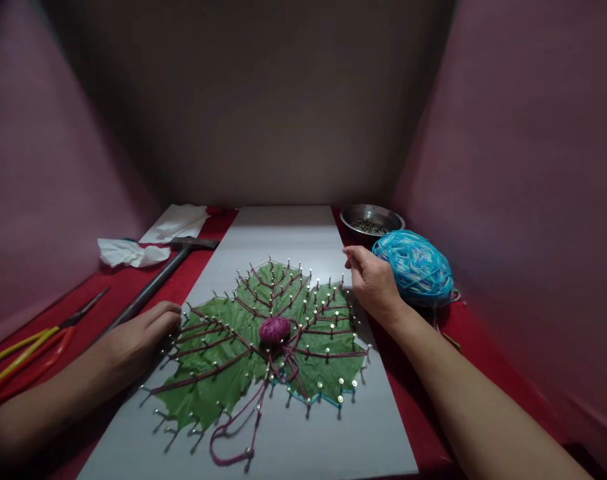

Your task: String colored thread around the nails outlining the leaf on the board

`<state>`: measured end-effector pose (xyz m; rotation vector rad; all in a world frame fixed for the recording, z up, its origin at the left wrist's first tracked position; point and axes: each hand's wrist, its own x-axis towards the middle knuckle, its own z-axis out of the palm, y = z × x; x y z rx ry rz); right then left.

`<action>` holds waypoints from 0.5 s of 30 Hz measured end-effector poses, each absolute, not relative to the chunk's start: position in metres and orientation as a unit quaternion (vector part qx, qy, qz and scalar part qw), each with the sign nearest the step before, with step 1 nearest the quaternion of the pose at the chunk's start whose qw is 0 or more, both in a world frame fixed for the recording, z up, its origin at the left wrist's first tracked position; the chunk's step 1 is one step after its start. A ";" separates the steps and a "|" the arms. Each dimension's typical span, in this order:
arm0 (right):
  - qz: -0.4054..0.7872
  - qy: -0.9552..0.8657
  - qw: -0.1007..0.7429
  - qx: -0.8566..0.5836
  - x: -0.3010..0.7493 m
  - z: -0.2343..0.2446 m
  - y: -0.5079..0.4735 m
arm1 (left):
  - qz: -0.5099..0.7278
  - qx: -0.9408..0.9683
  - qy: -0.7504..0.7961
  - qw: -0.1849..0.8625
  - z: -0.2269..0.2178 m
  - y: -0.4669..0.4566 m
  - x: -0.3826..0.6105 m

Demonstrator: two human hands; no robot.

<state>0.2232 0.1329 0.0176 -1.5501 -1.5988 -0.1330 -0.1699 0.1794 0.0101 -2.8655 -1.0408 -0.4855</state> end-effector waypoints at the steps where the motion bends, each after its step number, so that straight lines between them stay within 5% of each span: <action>1: -0.047 -0.643 0.435 -0.629 0.223 0.016 0.133 | -0.143 -0.930 -0.338 0.022 0.010 0.180 -0.170; 15: -0.001 -0.637 0.416 -0.649 0.222 0.011 0.136 | -0.136 -0.941 -0.310 0.027 0.008 0.186 -0.173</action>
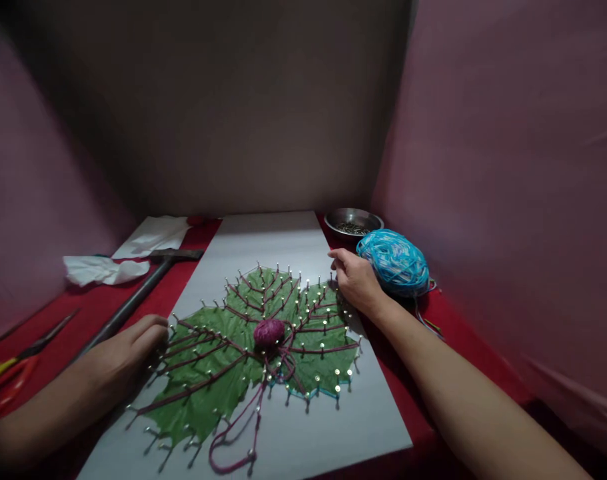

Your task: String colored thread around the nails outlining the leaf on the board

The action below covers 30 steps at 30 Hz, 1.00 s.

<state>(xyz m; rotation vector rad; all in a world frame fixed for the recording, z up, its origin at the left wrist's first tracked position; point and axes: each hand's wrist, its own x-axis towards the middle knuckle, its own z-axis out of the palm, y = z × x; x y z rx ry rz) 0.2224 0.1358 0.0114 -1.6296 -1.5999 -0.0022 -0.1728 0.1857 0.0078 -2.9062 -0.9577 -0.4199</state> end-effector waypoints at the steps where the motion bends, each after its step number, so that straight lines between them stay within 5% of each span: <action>1: -0.002 -0.634 0.422 -0.648 0.222 0.011 0.135 | -0.136 -0.940 -0.313 0.023 0.008 0.185 -0.173; 15: 0.035 -0.573 0.401 -0.713 0.212 0.018 0.121 | -0.186 -0.912 -0.359 -0.061 0.010 0.177 -0.171; 30: -0.018 -0.632 0.458 -0.624 0.215 0.010 0.120 | -0.195 -0.909 -0.351 -0.107 0.010 0.180 -0.171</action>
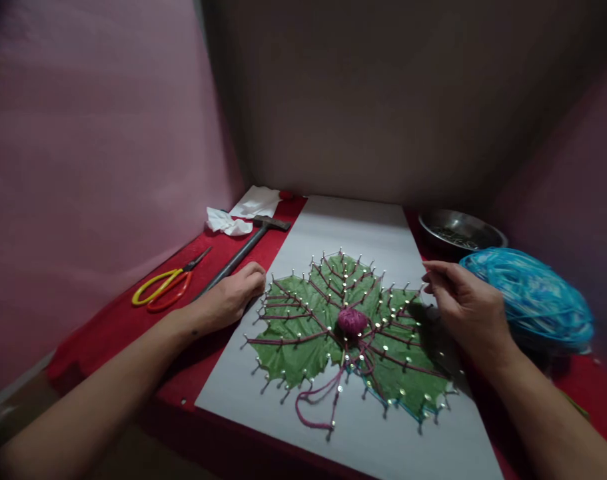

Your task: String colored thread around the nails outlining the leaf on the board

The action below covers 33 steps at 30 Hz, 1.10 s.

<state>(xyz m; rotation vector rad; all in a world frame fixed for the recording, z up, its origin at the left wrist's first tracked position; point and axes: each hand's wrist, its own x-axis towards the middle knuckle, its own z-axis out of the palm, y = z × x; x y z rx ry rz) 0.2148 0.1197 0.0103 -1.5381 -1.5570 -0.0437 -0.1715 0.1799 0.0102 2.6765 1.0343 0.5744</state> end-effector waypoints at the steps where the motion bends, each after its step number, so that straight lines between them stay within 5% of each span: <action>1: -0.026 -0.635 0.462 -0.619 0.217 0.009 0.121 | 0.196 0.910 0.350 0.108 0.010 0.181 -0.172; 33: -0.073 -0.622 0.496 -0.602 0.226 0.023 0.124 | 0.172 0.911 0.362 0.103 0.006 0.185 -0.174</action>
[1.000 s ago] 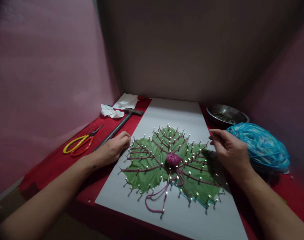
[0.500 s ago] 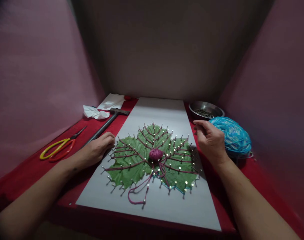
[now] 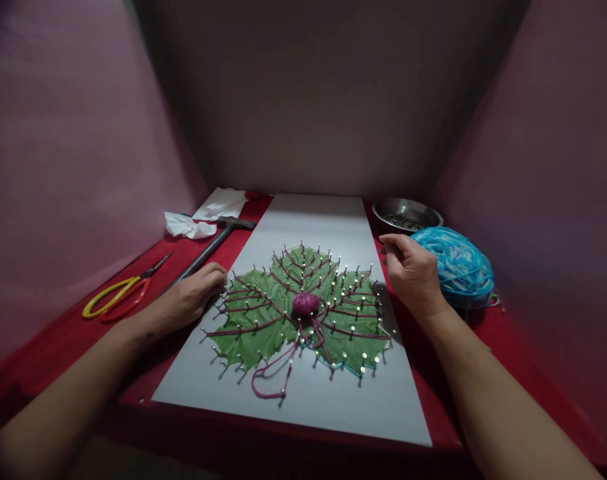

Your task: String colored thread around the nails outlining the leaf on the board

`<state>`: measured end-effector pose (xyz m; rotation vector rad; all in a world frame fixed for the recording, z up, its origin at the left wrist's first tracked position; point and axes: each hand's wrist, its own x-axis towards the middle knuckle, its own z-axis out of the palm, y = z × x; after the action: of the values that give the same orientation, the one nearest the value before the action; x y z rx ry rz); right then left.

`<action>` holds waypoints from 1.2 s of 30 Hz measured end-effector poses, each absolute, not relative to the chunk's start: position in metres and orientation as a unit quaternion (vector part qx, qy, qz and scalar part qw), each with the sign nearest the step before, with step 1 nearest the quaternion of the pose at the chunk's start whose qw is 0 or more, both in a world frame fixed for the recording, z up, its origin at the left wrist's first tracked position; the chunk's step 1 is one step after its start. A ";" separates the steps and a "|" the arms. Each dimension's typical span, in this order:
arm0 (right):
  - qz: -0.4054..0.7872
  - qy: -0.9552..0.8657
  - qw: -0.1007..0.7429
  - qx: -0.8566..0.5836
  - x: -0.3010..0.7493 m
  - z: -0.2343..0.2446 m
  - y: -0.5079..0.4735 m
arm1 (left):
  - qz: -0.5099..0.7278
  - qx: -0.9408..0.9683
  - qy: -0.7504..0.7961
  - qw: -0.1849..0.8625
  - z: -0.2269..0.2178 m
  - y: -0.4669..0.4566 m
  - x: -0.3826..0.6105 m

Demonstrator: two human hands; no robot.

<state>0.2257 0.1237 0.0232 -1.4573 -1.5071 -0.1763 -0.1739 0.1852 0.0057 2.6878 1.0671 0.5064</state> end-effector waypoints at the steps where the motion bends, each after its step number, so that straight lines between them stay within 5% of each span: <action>1: -0.071 -0.622 0.496 -0.602 0.226 0.023 0.124 | 0.173 0.911 0.360 0.100 0.005 0.185 -0.174; 15: -0.039 -0.617 0.493 -0.612 0.228 0.018 0.126 | 0.175 0.912 0.361 0.091 0.008 0.181 -0.171; 25: 0.084 -0.546 0.566 -0.612 0.228 0.025 0.129 | 0.176 0.920 0.344 0.067 0.006 0.187 -0.174; 36: 0.067 -0.560 0.559 -0.608 0.226 0.024 0.128 | 0.151 0.923 0.351 0.047 0.004 0.185 -0.176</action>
<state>0.2263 0.1280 0.0236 -1.4340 -1.3209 0.1585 -0.1756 0.1848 0.0040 2.8147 1.0721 0.4593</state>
